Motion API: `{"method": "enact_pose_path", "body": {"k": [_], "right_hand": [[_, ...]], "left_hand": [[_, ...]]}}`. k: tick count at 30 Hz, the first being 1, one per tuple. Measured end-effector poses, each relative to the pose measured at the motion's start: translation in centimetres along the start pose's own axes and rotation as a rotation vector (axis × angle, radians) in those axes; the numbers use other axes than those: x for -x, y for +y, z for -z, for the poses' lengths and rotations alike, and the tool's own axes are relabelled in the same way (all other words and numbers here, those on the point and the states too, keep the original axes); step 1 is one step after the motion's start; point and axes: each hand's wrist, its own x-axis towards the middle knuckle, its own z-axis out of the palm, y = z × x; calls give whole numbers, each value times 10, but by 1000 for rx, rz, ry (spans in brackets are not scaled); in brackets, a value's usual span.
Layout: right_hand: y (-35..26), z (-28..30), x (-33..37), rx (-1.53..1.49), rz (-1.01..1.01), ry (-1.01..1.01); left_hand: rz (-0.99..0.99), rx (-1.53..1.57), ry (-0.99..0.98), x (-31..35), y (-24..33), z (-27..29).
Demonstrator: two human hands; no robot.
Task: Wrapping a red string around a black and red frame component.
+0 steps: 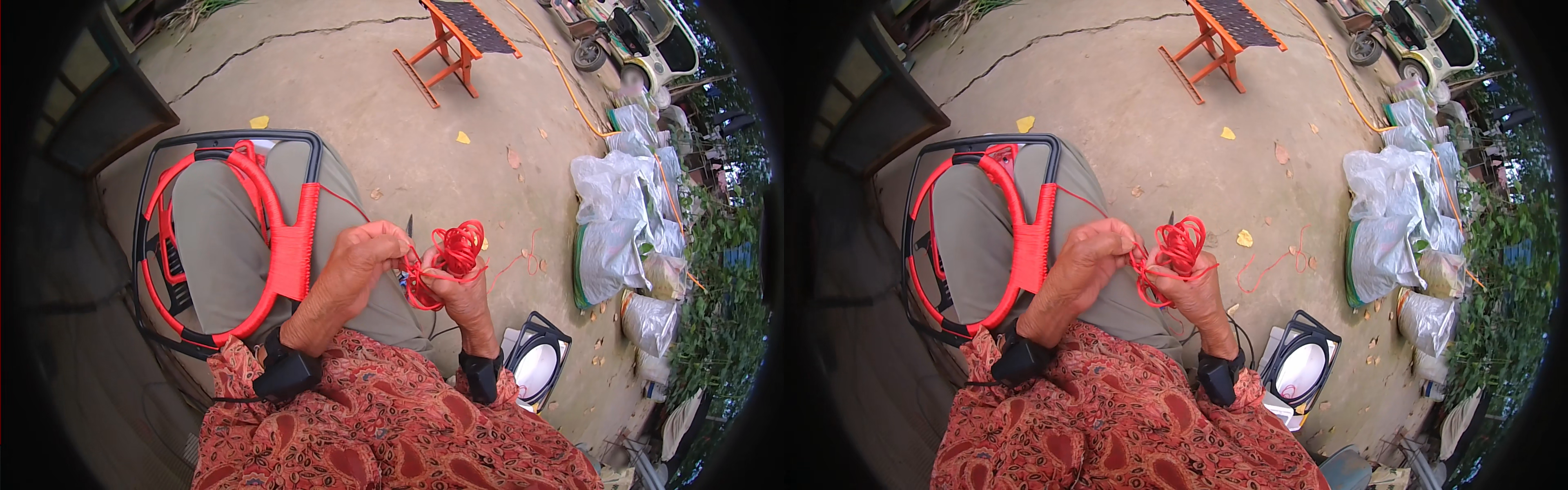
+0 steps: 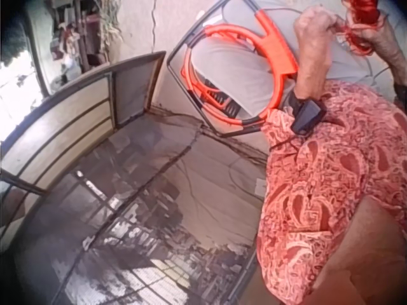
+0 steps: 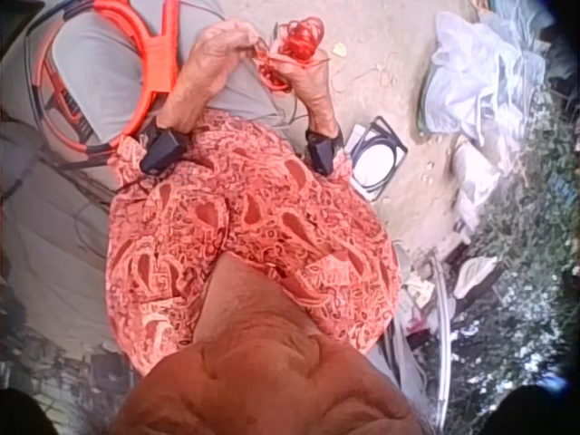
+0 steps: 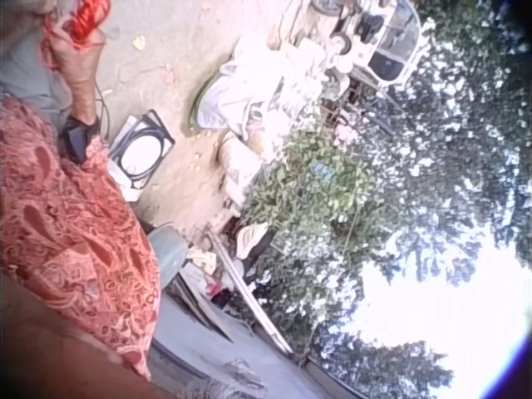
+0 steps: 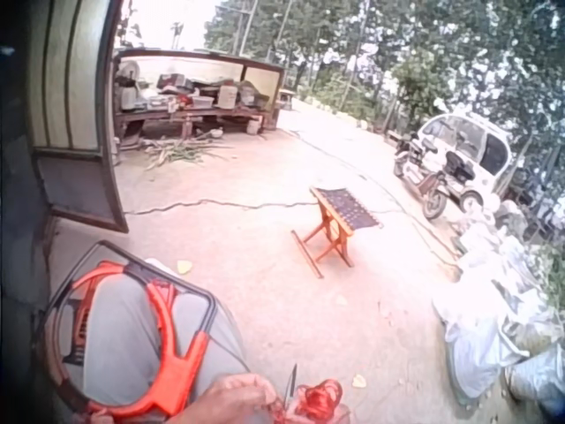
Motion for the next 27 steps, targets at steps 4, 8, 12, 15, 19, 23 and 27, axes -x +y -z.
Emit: {"method": "enact_pose_path", "body": {"k": [4,8,12,15,19,23,27], "right_hand": [[4,4,-2,-33,-38,-44],[9,8,0,-187,-110,-92],[14,9,-2,-280,-117,-97],[13,7,-1,-309,-124,-80],[17,10,-1,-408,-162,-95],[18,9,0,-458,-159,-75],[26,8,-1,-589,-165,-62]], "left_hand": [[55,55,-32,-1,0,4],[55,115,-65,-2,1,5],[79,220,-99,-1,4,2],[59,248,-108,-3,3,5],[20,298,-112,-2,8,4],[3,329,-133,-2,11,5],[-159,142,-22,-2,11,-8]]}}
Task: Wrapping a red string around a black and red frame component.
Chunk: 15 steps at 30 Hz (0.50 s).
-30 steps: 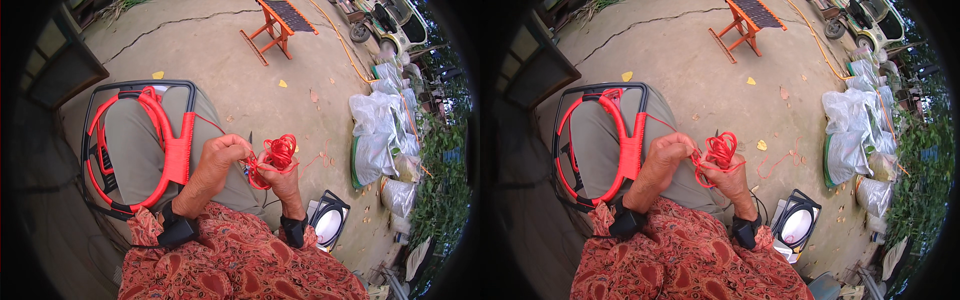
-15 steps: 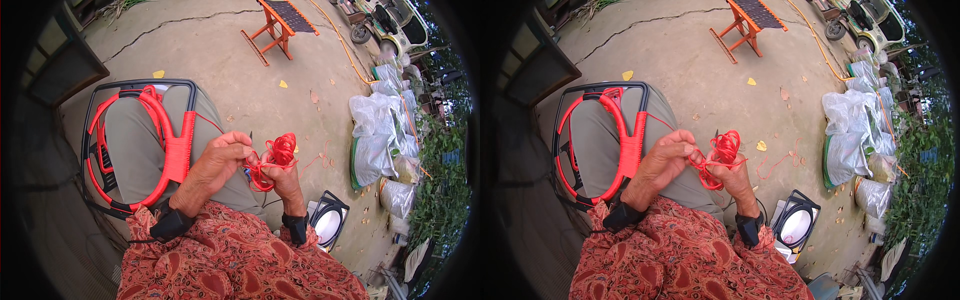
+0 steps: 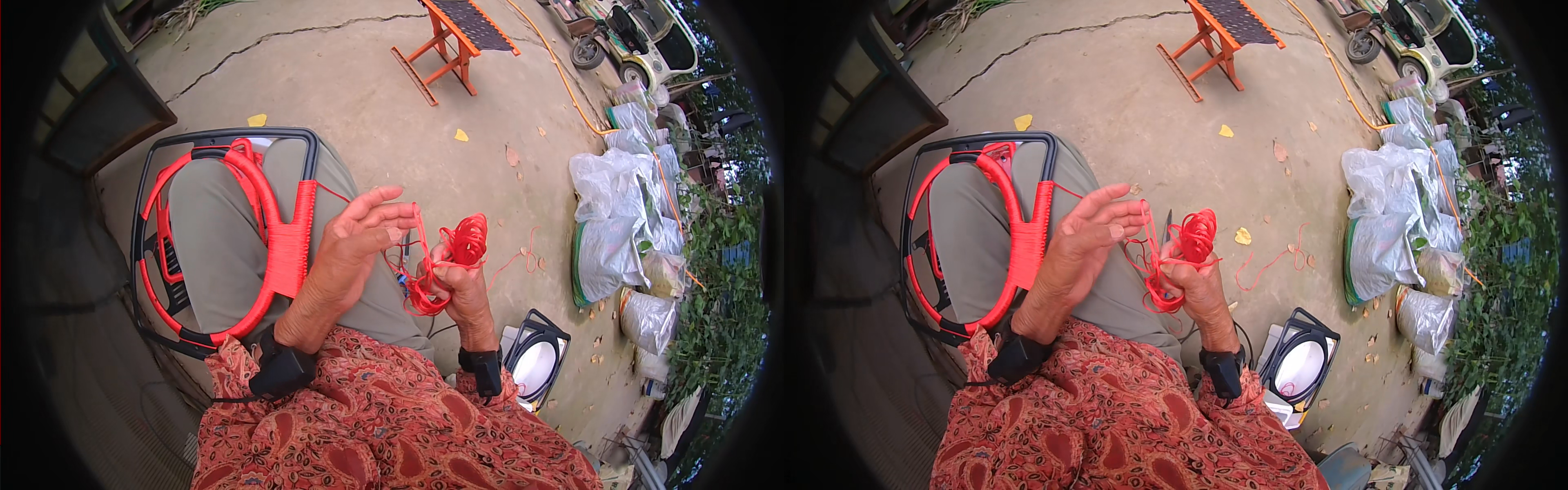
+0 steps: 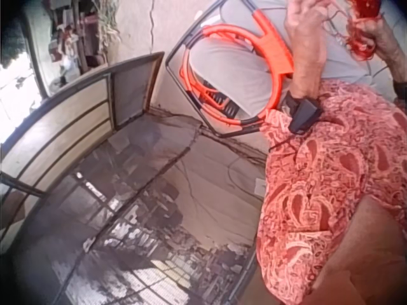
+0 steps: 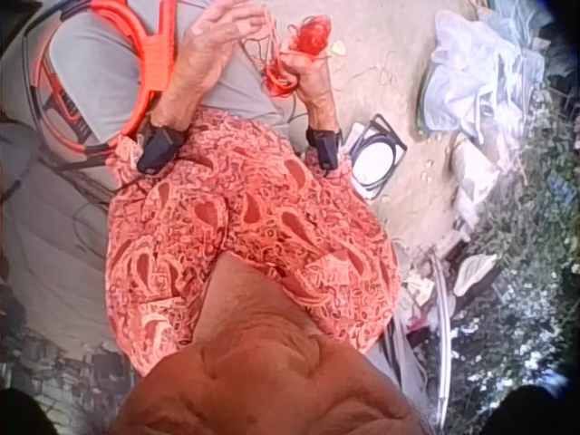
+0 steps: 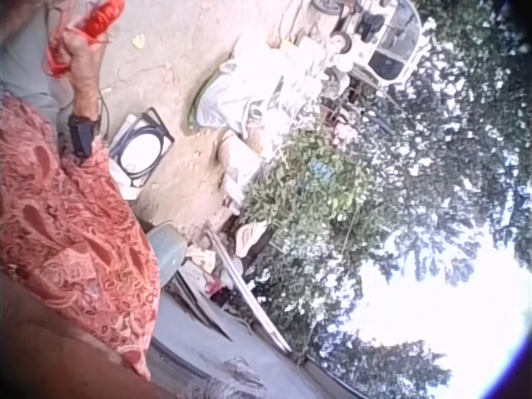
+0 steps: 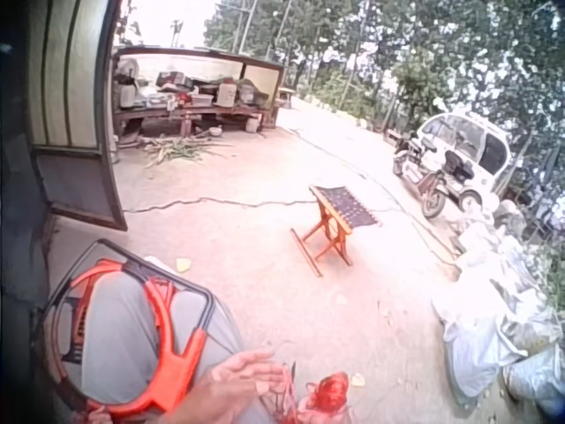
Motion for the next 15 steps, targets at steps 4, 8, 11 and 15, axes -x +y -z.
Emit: {"method": "enact_pose_path", "body": {"k": [4,8,11,15], "right_hand": [[-5,-5,2,-60,10,4],[-3,-3,-1,-113,75,2],[-6,-4,0,-145,70,-51],[-10,-9,1,-86,109,4]], "left_hand": [[35,-166,56,2,-2,5],[58,-324,-8,3,-6,14],[-144,-701,-147,4,-1,9],[-95,-634,-24,6,-2,-1]]}}
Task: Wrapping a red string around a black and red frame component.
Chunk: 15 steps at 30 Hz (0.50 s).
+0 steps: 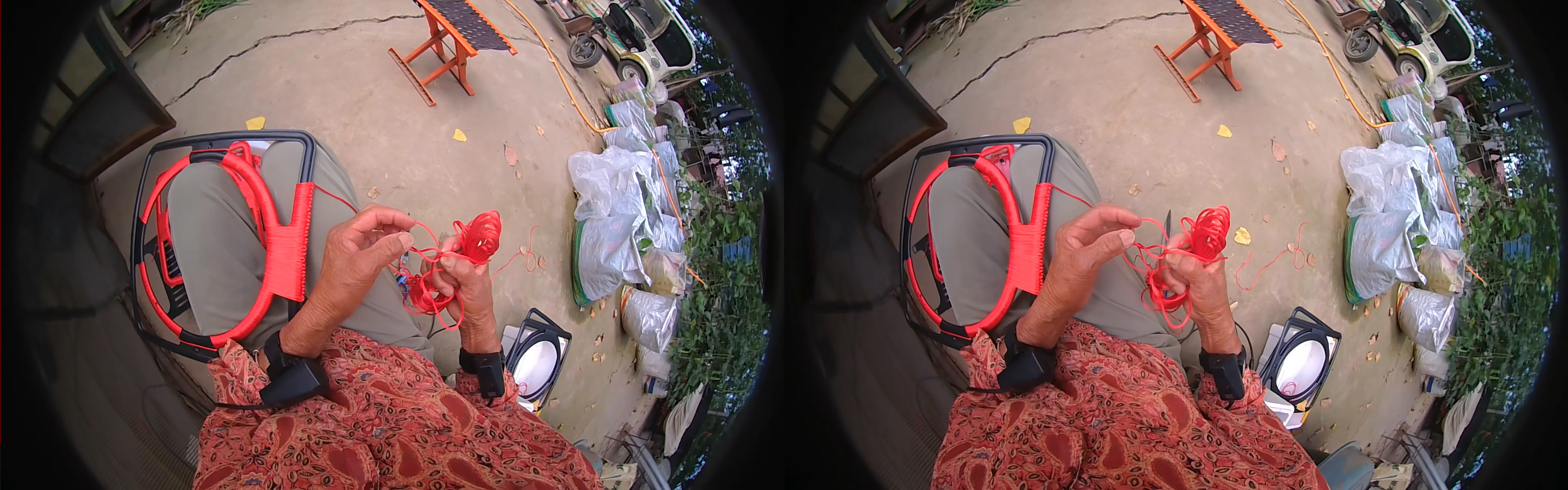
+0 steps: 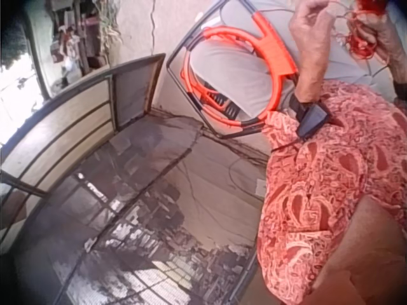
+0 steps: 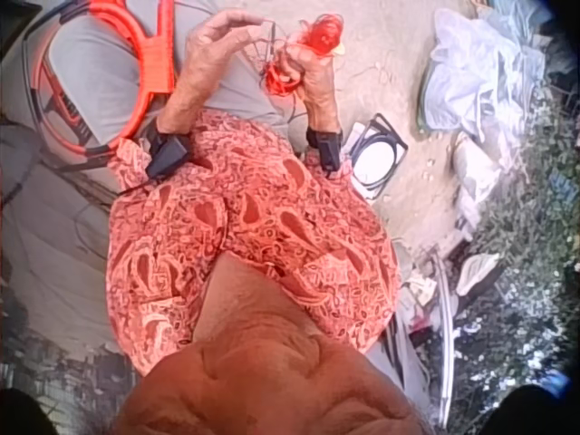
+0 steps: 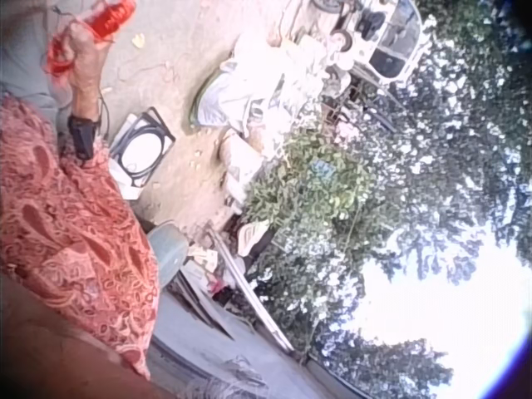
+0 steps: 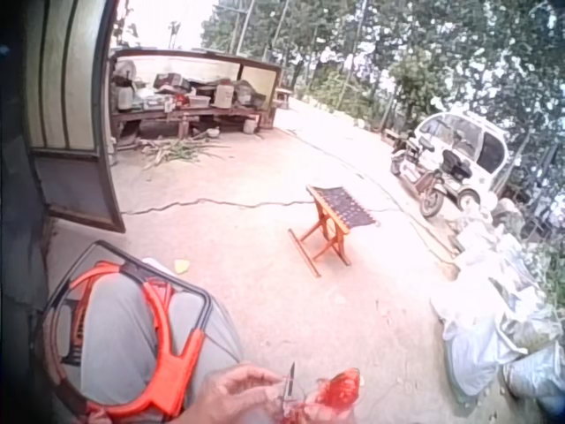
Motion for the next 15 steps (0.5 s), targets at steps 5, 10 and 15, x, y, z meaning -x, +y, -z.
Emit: {"method": "enact_pose_path", "body": {"k": [5,10,15], "right_hand": [[-8,-4,1,98,52,8],[-15,2,1,-99,40,-6],[-25,0,3,-45,56,36]], "left_hand": [[67,138,36,1,0,1],[90,125,-36,1,-3,1],[56,312,-117,0,-4,-1]]}}
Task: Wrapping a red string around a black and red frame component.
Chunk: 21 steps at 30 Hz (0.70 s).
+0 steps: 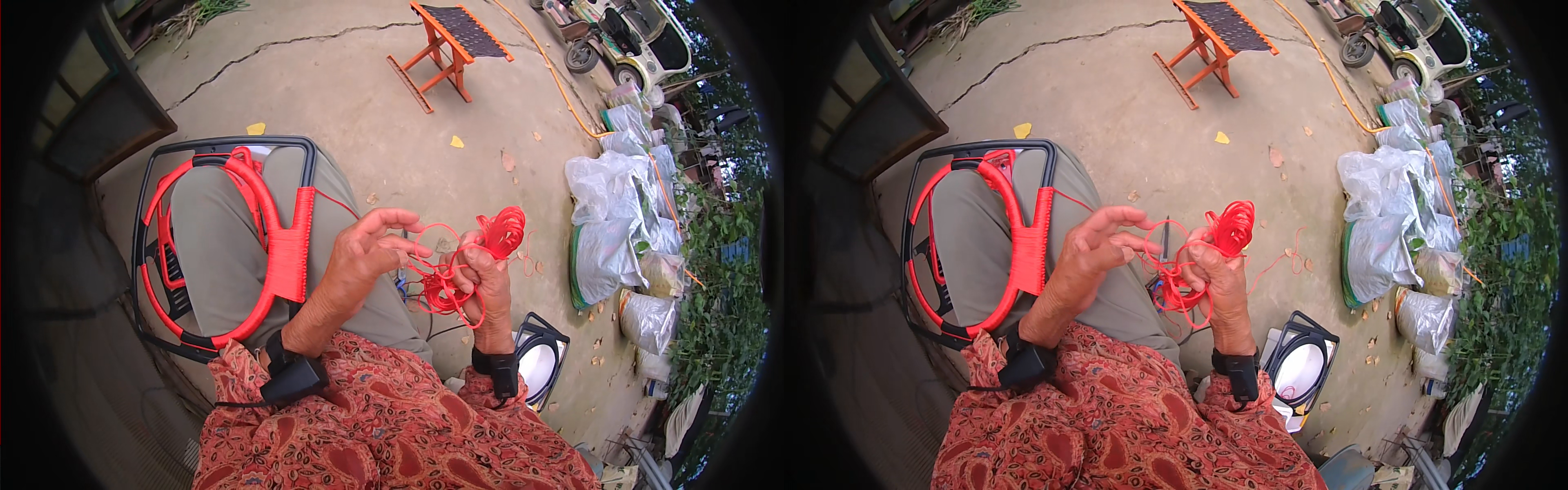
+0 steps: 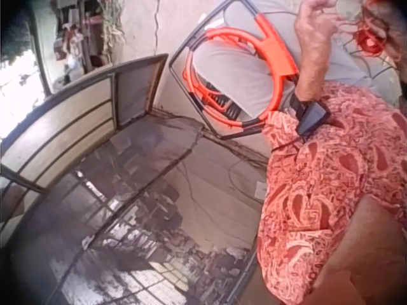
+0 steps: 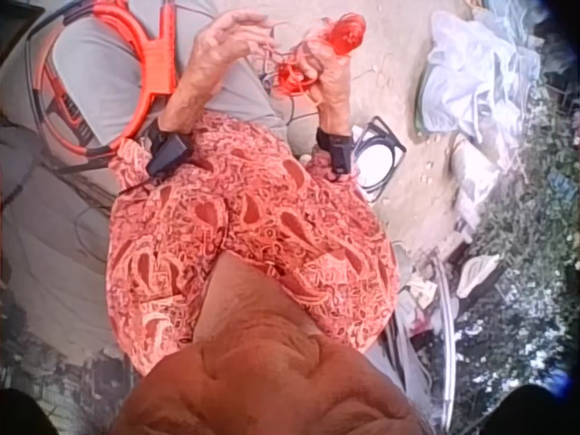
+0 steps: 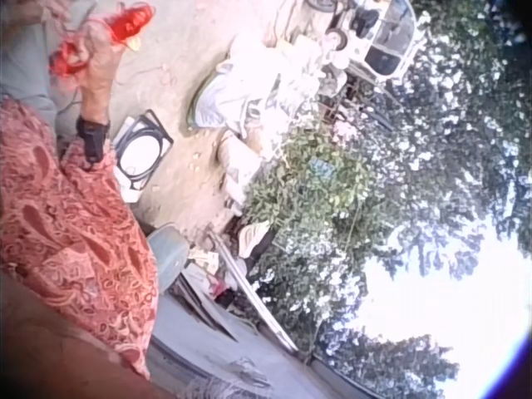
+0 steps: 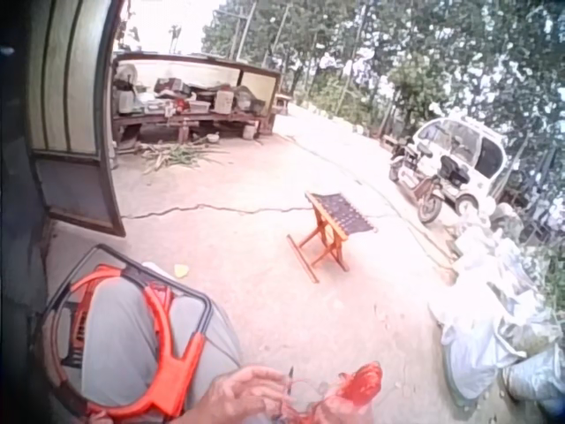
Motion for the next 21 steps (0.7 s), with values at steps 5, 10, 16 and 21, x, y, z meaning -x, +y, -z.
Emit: {"method": "enact_pose_path", "body": {"k": [5,10,16,21], "right_hand": [[-22,5,6,141,32,82],[-53,16,9,146,122,67],[-50,6,11,44,22,35],[-40,-12,6,23,-58,43]], "left_hand": [[48,161,-107,0,2,-6],[93,130,-123,2,-3,-6],[115,42,-129,1,-9,-5],[-50,-258,-151,3,-5,-11]]}}
